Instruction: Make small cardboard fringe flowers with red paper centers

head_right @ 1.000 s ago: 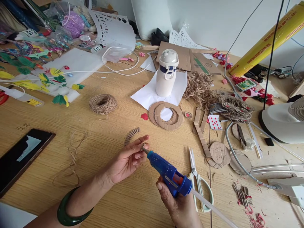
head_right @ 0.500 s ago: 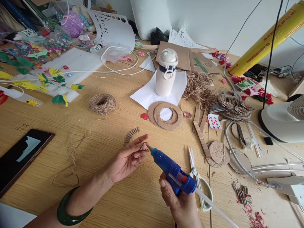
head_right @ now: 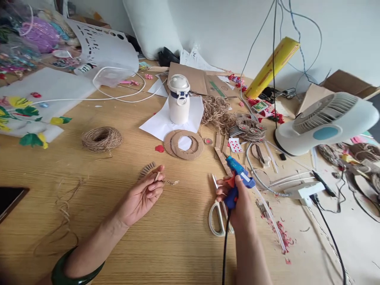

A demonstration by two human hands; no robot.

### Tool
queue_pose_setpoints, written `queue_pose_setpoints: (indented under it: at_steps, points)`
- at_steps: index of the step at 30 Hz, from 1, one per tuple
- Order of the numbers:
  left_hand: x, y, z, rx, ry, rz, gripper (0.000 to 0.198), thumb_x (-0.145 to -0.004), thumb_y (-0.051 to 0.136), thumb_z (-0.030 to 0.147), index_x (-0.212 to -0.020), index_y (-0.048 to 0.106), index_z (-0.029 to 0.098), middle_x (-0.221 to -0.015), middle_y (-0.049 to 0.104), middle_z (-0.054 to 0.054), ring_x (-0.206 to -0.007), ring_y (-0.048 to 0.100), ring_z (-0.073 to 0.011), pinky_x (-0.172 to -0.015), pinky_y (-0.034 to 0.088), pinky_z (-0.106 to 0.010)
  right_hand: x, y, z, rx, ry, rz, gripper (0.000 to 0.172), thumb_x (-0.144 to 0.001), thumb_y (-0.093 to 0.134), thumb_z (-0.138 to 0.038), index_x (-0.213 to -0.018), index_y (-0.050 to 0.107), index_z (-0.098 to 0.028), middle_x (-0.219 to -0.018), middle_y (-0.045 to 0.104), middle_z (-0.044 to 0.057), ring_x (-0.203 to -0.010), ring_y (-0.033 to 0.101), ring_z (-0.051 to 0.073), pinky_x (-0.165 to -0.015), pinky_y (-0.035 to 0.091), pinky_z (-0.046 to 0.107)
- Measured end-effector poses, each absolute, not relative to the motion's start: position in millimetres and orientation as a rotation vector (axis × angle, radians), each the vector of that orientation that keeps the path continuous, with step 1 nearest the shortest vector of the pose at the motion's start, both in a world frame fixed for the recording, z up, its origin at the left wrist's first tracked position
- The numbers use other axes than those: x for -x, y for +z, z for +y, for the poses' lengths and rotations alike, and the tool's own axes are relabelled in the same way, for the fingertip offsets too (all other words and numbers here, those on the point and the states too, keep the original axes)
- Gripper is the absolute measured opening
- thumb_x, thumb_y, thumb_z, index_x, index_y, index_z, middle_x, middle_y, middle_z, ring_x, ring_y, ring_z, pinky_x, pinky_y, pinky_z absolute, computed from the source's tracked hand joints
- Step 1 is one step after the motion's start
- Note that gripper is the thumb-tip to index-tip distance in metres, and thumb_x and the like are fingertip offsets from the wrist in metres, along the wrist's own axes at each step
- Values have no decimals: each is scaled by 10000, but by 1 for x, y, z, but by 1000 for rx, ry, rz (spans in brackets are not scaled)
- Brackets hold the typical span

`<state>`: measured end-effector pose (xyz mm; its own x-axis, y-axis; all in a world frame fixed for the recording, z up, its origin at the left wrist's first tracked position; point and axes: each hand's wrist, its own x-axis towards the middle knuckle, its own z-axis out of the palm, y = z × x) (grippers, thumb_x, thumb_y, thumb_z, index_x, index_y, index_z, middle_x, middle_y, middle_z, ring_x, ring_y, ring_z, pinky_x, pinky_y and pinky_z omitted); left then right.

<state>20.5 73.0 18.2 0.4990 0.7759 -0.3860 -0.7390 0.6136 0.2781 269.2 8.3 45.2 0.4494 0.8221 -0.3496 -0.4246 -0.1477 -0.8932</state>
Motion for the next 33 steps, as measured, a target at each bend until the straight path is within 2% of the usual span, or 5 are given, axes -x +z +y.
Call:
queue_pose_setpoints:
  at_steps: [6,16,22,27,33]
  points:
    - [-20,22,68,-98,865,478,183,-800,705,60,-979,698,94,-826,577,-15,-579,486,-15,-473,427,-102,-317,50,-19,1471,1113,-371,299,-624,882,-277,-751,647,-144,-656,649,3,-537,568,101,-447,529,207]
    - [-21,18,61,-112,837,403,109,-798,731,80,-902,700,64,-839,580,-32,-609,520,-25,-497,468,-110,-335,49,-46,1889,891,-493,318,-594,792,-429,-762,730,-167,-765,748,77,-745,723,252,-737,623,392]
    - [-21,29,58,-58,834,327,82,-820,672,31,-896,683,59,-825,570,-32,-589,524,-17,-489,462,-98,-314,77,-78,2237,272,-808,337,-705,744,-478,-932,756,-229,-870,762,84,-798,726,296,-764,598,444]
    - [-24,47,42,-41,763,266,73,-836,682,57,-909,678,62,-827,564,-26,-573,518,-2,-467,440,-78,-225,71,-60,1490,1061,-1009,330,-807,745,-424,-1057,718,-211,-998,739,108,-867,709,248,-711,639,389]
    - [-17,50,19,-70,772,286,91,-824,727,93,-898,679,69,-829,581,-22,-559,519,3,-467,451,-82,-160,46,-44,984,1317,-844,176,-885,710,-275,-1059,732,-284,-890,643,-5,-693,668,121,-671,625,309]
